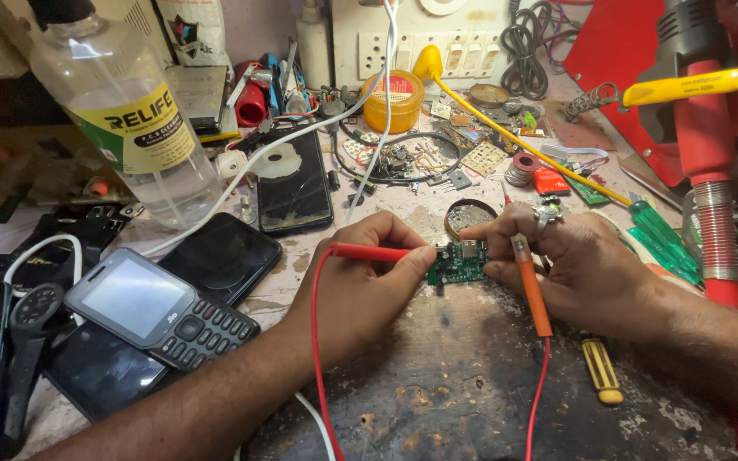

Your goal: The person holds a green circuit board in one hand and probes its components with a multimeter, touching the red and orange probe tips to points on the board. They reposition the board, flip it over, and continue probing different spots, at one point testing a second board lying on the bench.

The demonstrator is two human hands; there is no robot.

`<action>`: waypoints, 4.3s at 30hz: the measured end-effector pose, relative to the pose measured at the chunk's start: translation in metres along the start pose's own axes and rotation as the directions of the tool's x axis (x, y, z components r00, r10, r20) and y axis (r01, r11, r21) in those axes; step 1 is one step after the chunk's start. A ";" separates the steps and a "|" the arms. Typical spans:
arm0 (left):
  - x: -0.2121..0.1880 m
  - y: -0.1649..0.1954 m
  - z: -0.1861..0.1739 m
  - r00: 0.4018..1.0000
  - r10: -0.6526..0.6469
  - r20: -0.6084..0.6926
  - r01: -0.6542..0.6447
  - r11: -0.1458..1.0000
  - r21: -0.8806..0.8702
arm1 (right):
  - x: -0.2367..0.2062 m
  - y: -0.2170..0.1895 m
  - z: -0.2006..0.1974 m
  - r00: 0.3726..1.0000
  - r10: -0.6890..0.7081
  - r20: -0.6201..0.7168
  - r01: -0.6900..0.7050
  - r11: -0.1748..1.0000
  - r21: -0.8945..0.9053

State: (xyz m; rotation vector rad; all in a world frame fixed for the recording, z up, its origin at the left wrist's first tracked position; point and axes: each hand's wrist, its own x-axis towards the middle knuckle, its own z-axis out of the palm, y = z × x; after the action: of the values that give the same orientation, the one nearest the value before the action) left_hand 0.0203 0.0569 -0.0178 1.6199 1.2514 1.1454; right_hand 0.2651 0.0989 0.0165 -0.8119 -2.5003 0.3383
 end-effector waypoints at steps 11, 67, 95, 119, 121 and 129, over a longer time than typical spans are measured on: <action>0.000 0.004 0.001 0.999 0.043 -0.020 -0.042 0.999 0.031 | -0.003 0.000 -0.004 0.997 0.074 0.005 -0.074 0.996 -0.057; -0.006 0.004 0.001 0.995 0.095 -0.033 -0.093 0.994 0.061 | -0.014 0.007 -0.011 0.929 0.348 0.124 -0.370 0.868 0.333; -0.009 0.004 -0.001 0.998 0.069 -0.016 -0.069 0.998 0.016 | -0.016 0.005 -0.011 0.940 0.286 0.188 -0.338 0.855 0.393; -0.012 0.007 -0.001 0.995 0.094 -0.034 -0.093 0.995 0.047 | -0.009 -0.012 -0.012 0.957 0.253 0.141 -0.281 0.927 0.249; -0.012 0.007 0.000 0.997 0.075 -0.036 -0.073 0.996 0.050 | -0.009 -0.013 -0.013 0.952 0.275 0.134 -0.291 0.949 0.122; -0.009 0.008 0.001 0.996 0.087 -0.028 -0.085 0.994 0.064 | -0.008 -0.014 -0.014 0.941 0.311 0.135 -0.332 0.924 0.191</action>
State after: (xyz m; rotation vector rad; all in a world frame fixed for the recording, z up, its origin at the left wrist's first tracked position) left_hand 0.0225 0.0463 -0.0121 1.7227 1.2588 1.1982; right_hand 0.2710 0.0842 0.0311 -1.1421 -2.3639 0.7633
